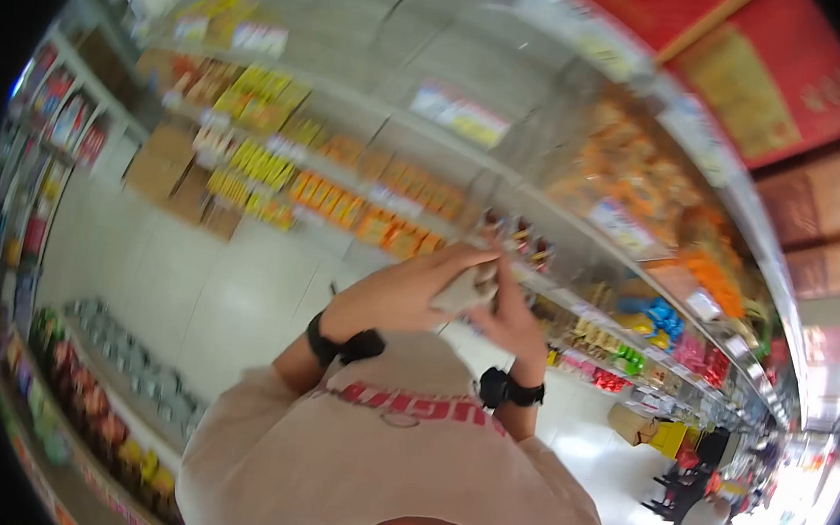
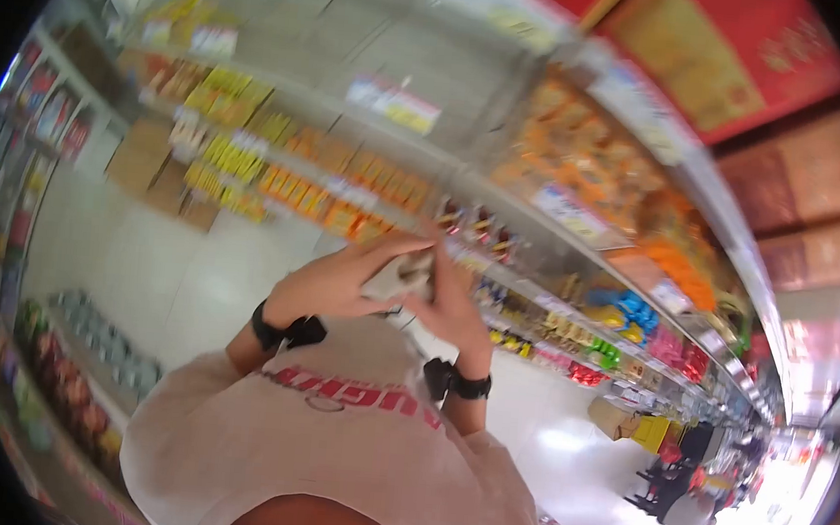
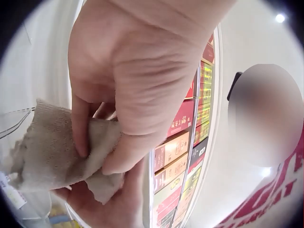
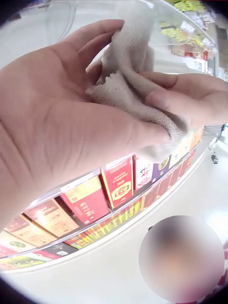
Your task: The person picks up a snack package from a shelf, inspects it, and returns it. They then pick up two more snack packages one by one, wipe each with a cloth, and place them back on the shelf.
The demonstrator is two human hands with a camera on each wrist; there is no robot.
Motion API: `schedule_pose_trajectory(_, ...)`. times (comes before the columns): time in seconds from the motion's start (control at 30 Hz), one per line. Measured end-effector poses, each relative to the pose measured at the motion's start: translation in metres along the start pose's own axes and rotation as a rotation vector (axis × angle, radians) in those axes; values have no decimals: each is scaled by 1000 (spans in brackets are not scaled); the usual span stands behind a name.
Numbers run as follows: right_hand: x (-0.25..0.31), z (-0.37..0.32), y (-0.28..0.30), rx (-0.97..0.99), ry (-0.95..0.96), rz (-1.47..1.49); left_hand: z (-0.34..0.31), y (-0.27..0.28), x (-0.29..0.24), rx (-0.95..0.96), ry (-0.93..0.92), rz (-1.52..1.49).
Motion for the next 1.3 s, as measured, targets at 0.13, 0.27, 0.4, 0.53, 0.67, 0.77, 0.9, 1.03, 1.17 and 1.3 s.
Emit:
schedule_pose_trajectory(0.13,12,20,-8,-59,-173,-7,-24,27,14,-109,14,12)
schedule_pose_trajectory(0.27,5,26,10,-137,-44,-284,-57,89,42,-294,119,196)
schedule_pose_trajectory(0.4,5,32,14,-184,-176,-257,-89,125,79,-332,314,99)
schedule_pose_trajectory(0.53,-2,34,3,-230,-218,-255,-120,115,135,-183,501,165)
schedule_pose_trajectory(0.67,-7,33,-13,-284,-361,-215,-136,91,186,67,571,166)
schedule_pose_trajectory(0.77,-14,23,-21,-310,-441,-236,-127,83,191,111,543,122)
schedule_pose_trajectory(0.9,-14,9,-29,-339,-534,-285,-112,74,210,343,627,165)
schedule_pose_trajectory(1.03,-13,-17,-31,-391,-616,-296,-94,66,220,451,616,248)
schedule_pose_trajectory(1.17,-6,-50,-26,-529,-796,-197,-84,50,220,467,535,313)
schedule_pose_trajectory(1.3,-1,-72,-16,-596,-721,-239,-80,37,194,507,543,324)
Point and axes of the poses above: each hand's wrist, its own z-axis towards the middle knuckle, its own y-axis out of the back of the hand, x = y × z, the point moved 8 cm from there along z, towards the middle knuckle, and after that the axes turned 2 degrees about y, right-handed, at the moved point
